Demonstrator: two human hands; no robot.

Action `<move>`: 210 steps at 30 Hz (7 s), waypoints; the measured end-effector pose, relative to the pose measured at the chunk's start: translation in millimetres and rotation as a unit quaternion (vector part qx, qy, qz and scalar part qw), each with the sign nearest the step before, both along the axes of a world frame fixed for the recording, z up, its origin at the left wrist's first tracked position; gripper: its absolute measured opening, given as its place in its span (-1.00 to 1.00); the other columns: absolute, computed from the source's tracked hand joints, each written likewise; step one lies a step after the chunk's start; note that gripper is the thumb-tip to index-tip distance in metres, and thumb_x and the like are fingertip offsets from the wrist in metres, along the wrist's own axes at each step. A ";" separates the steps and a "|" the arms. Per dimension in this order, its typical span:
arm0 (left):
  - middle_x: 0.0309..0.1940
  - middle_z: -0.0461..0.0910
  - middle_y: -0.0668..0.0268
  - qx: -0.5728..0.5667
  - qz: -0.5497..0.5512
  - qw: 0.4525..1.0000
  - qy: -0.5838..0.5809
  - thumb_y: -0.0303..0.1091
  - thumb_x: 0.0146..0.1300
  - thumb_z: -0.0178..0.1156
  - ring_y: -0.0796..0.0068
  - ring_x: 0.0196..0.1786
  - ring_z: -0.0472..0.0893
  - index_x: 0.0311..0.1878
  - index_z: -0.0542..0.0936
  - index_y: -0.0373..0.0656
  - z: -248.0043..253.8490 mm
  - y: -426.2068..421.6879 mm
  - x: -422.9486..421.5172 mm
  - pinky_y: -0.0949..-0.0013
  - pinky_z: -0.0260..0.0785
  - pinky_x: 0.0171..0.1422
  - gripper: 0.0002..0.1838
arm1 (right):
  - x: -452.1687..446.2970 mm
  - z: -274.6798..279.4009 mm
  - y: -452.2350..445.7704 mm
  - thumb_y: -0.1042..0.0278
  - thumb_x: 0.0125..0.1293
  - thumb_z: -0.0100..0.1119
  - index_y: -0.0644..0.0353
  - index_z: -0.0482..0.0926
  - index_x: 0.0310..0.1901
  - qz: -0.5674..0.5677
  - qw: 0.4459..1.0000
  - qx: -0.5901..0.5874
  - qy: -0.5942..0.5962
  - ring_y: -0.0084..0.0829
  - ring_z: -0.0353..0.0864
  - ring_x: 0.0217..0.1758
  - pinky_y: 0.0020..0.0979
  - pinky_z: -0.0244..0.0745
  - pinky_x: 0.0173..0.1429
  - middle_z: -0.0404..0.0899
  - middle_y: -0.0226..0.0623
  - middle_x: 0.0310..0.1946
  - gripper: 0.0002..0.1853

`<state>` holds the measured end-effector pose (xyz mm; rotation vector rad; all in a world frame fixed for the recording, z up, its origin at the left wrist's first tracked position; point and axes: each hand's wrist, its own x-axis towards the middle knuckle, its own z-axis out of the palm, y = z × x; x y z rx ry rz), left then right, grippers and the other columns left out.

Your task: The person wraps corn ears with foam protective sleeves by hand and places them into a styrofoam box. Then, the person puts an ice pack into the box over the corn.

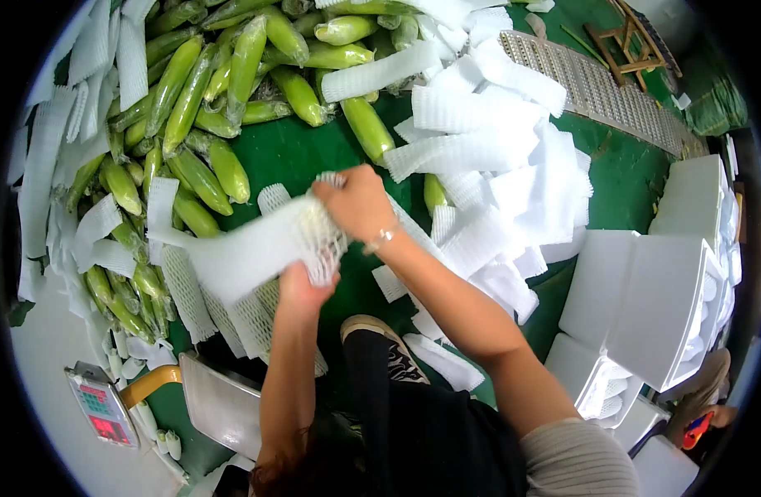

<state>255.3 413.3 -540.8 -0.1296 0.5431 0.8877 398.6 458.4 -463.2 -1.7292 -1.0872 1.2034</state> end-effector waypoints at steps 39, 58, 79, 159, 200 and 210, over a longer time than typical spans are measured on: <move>-0.18 0.50 0.32 0.296 0.034 0.900 0.320 -0.41 0.26 0.15 0.58 -0.10 0.47 -0.16 0.48 -0.28 5.9 102.1 51.3 0.51 0.26 0.07 -0.84 | 38.4 -81.8 35.7 0.34 0.23 0.19 0.22 0.54 -0.36 -0.105 0.979 0.156 0.082 -0.53 0.53 -0.35 -0.51 0.44 -0.22 0.51 -0.45 -0.48 -0.87; -0.17 0.56 0.35 -0.034 -0.114 0.992 -0.044 -0.12 0.33 -0.01 0.41 -0.15 0.56 0.03 0.48 -0.08 -48.3 -20.0 -11.3 0.36 0.45 -0.06 -0.67 | 14.2 31.0 -55.3 0.00 0.09 0.19 0.35 0.57 -0.42 0.046 0.989 0.032 -0.136 -0.07 0.55 -0.59 -0.21 0.45 -0.43 0.47 -0.04 -0.74 -0.56; -0.12 0.54 0.14 0.110 -0.114 0.876 0.455 -0.28 0.04 0.29 0.34 -0.14 0.56 0.16 0.36 -0.36 60.0 40.2 -49.3 0.39 0.44 -0.14 -0.37 | 3.6 -10.0 -15.3 0.37 -0.06 0.19 0.21 0.52 -0.32 0.093 0.880 0.187 -0.427 -0.17 0.41 -0.18 -0.23 0.35 -0.16 0.42 -0.13 -0.27 -0.78; -0.41 0.60 0.05 -0.006 -0.060 0.356 0.933 -0.31 0.15 0.07 0.14 -0.29 0.62 -0.25 0.56 -0.19 321.4 -403.2 -377.1 0.19 0.45 -0.17 -0.81 | -93.4 -141.0 -104.3 0.27 0.08 0.31 0.45 0.33 0.00 0.230 0.899 0.226 -0.296 -0.19 0.46 -0.05 -0.21 0.34 0.10 0.46 0.03 -0.12 -0.45; 0.10 0.40 0.03 -0.254 0.936 0.205 0.132 0.32 0.05 0.19 0.20 0.05 0.46 0.33 0.09 -0.25 88.9 -946.0 -175.3 0.27 0.32 0.09 0.00 | -176.7 116.7 11.0 0.39 0.00 0.20 0.30 0.46 -0.43 0.513 0.638 0.435 -0.375 -0.16 0.44 -0.42 -0.21 0.36 -0.28 0.45 -0.09 -0.51 -0.82; -0.25 0.54 0.14 -0.297 0.918 0.176 0.193 0.11 0.06 0.31 0.22 -0.26 0.56 -0.07 0.48 -0.22 122.1 -987.7 -240.6 0.29 0.47 -0.29 -0.41 | -17.7 25.3 65.5 0.28 -0.06 0.30 0.25 0.53 -0.46 0.397 0.741 0.279 -0.465 -0.13 0.56 -0.44 -0.24 0.45 -0.30 0.53 -0.12 -0.56 -0.78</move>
